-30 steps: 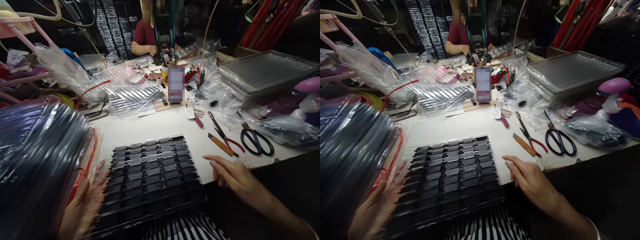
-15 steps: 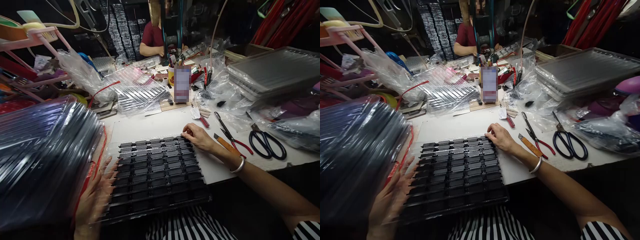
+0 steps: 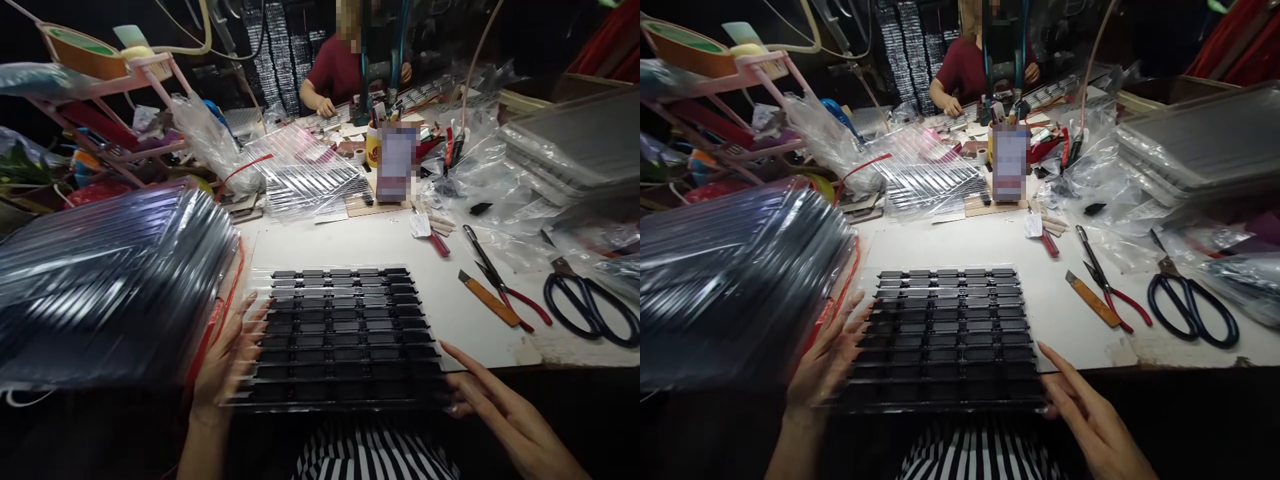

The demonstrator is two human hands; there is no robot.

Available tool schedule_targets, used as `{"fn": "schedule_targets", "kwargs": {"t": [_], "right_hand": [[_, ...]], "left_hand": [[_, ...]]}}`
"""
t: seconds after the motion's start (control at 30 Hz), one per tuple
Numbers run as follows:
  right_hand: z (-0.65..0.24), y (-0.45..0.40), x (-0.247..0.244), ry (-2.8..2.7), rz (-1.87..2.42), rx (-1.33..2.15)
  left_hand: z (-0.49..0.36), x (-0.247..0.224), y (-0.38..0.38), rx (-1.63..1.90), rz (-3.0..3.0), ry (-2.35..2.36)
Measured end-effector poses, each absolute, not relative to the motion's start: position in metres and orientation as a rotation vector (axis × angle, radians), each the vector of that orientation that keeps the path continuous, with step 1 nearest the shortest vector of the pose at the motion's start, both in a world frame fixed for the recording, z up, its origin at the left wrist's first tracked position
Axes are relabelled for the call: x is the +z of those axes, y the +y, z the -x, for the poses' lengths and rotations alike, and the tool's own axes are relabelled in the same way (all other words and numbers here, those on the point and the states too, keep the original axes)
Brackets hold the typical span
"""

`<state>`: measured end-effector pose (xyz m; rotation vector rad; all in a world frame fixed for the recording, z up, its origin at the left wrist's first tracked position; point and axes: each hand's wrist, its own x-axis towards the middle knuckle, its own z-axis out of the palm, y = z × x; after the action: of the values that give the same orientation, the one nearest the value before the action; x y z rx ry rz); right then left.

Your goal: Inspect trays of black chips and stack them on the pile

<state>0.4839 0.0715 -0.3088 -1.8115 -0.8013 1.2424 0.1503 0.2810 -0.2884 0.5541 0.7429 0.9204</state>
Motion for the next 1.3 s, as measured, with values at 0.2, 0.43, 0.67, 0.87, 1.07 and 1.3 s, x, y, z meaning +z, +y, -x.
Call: {"fn": "schedule_targets", "kwargs": {"t": [0.2, 0.43, 0.67, 0.87, 1.07, 1.3], "right_hand": [[-0.478, 0.09, -0.296, -0.178, 1.396, 1.311], [-0.483, 0.137, -0.268, -0.003, 1.257, 1.165], [-0.475, 0.141, -0.287, -0.206, 0.908, 1.303], [-0.479, 0.156, -0.287, -0.356, 0.828, 1.341], [-0.467, 0.173, -0.272, -0.391, 0.81, 1.538], [-0.45, 0.177, -0.288, -0.325, 0.806, 1.589]], "left_hand": [[-0.166, -0.244, 0.276, 0.923, -0.702, 0.852], [-0.176, -0.216, 0.271, 0.913, -0.822, 0.865], [-0.168, -0.209, 0.264, 0.954, -0.744, 0.824], [-0.161, -0.221, 0.256, 0.969, -0.639, 0.579], [-0.145, -0.26, 0.272, 0.846, -0.515, 0.247], [-0.145, -0.29, 0.275, 0.962, -0.456, 0.19]]}}
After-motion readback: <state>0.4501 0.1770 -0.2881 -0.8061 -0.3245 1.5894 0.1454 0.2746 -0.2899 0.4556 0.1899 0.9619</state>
